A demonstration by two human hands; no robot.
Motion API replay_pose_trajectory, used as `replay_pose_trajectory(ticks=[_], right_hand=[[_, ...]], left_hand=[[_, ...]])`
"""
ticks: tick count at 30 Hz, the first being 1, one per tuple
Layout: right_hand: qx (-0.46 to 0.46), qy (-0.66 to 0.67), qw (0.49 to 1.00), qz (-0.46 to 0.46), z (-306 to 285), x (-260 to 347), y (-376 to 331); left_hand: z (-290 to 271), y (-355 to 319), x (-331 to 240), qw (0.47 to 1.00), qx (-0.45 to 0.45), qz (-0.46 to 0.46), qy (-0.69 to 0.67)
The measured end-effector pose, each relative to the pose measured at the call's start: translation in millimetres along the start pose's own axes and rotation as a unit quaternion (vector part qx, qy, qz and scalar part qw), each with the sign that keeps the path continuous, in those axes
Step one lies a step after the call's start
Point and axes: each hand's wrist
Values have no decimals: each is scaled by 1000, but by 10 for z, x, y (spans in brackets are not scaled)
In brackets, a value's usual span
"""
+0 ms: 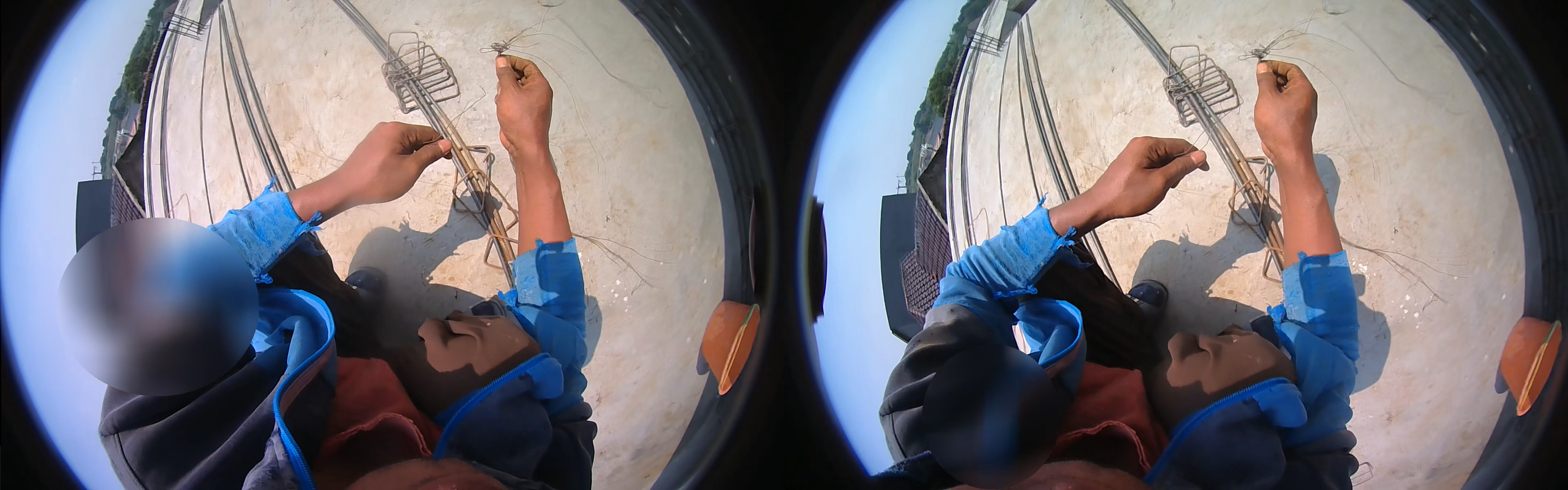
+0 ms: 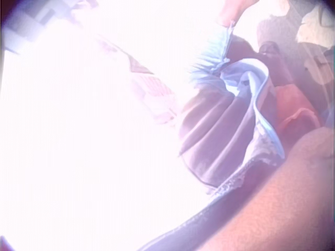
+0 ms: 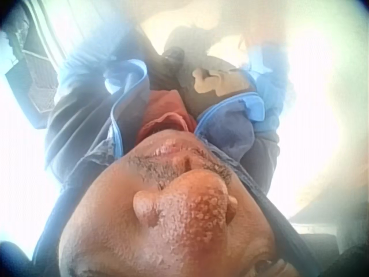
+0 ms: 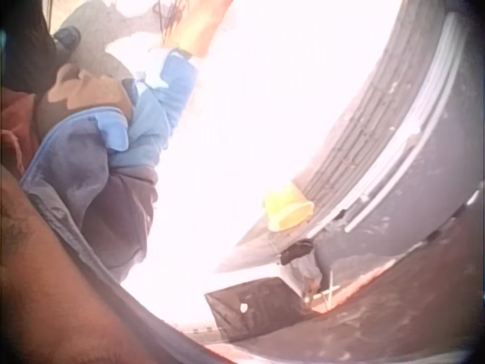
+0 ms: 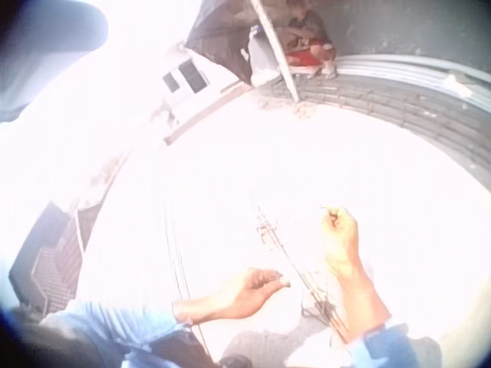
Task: The person assembles a rebar cage by hand on a concrete rooftop. They place pre-bent rebar stirrups onto parallel longitudinal bars, then tie each intersection with wire using pliers to secure the structure.
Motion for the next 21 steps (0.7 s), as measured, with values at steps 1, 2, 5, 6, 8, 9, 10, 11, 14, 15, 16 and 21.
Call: replay_pose_trajectory(ticks=[1,2,5,6,8,9,10,11,14,15,16,21], right_hand=[[6,-32,999,-9,-109,-25,120],[19,-62,998,-13,-200,-51,198],[-18,-227,969,-94,-591,57,571],[-42,-242,960,-135,-777,49,874],[-84,-296,931,-195,-1223,235,1529],[-81,-362,895,-248,-1534,254,2033],[-146,-493,820,-253,-2040,294,2607],[-205,-608,724,-254,-2312,347,2934],[-55,-640,741,-195,-1442,289,2286],[36,-502,846,-176,-924,274,1650],[108,-370,910,-151,-557,349,945],[344,-50,938,0,475,194,-688]], left_hand=[[-67,18,-6,999,-33,11,-4],[-171,14,46,997,-69,15,-11],[-577,-48,127,982,-183,41,-14],[-733,-11,288,972,-223,62,-26],[-970,98,492,956,-267,114,-38],[-1083,173,640,944,-291,152,-25],[-1159,275,663,948,-270,166,-30],[-1184,395,678,950,-254,171,-61],[-1213,362,710,951,-237,159,-117],[-1218,347,736,953,-222,162,-128],[-1179,467,730,951,-193,186,-157],[-1016,399,671,968,-122,218,-8]])
Point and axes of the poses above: each hand's wrist, its own y-axis towards the middle knuckle, its own z-axis out of the palm, x = y × z, and after that the axes turned 3 degrees about -y, right-handed
